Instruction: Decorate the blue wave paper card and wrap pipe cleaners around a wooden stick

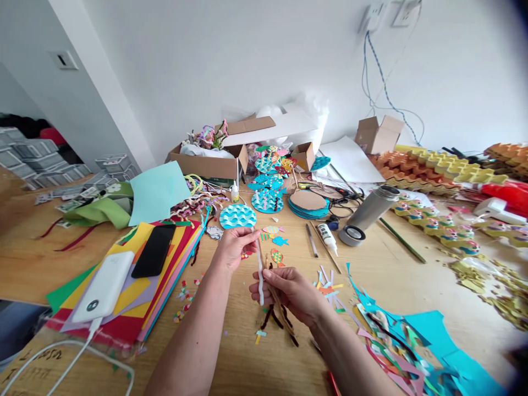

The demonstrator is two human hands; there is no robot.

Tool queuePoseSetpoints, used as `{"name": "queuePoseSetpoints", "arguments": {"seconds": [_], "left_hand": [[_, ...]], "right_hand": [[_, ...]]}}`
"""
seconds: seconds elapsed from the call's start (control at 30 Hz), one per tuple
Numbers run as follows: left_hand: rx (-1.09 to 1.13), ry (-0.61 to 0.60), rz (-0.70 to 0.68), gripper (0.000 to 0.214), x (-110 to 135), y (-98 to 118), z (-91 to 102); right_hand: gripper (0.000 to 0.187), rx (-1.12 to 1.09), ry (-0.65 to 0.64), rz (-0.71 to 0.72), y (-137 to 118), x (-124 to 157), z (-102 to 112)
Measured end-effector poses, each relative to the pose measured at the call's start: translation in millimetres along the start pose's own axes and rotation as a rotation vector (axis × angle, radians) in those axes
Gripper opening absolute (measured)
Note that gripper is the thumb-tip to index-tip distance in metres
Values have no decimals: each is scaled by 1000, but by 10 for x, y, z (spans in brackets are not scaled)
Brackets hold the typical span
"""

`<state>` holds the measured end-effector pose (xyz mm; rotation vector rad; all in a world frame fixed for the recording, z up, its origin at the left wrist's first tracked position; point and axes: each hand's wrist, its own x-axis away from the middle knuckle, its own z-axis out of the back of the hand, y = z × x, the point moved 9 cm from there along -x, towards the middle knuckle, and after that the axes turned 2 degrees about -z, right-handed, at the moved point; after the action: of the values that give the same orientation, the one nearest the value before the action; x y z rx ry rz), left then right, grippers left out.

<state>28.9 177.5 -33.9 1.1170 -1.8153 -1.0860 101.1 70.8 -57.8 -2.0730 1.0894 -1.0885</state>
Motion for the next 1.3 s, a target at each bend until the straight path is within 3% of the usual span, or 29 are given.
{"name": "queuePoseSetpoints", "arguments": {"seconds": [0.37,0.7,0.8,0.93,1.0,1.13,1.3], "left_hand": [[99,77,-62,27,-34,58,88],[85,68,-56,27,-31,35,68],[31,6,-4,29,-10,37,72],[-76,-117,93,28,49,16,47],[-143,-188,135,27,82,-32,-2],[-299,-325,235,26,126,-285,-133],[-487,-336,333,24,93,-718,-124]], "right_hand": [[33,-40,-62,-52,78,5,-19],[38,45,15,-22,76,30,37],[40,159,81,34,-25,74,160],[42,336,298,170,-262,207,524],[46,409,374,188,-310,268,677],[48,655,409,124,-231,264,793],[41,880,474,157,-180,162,800]]}}
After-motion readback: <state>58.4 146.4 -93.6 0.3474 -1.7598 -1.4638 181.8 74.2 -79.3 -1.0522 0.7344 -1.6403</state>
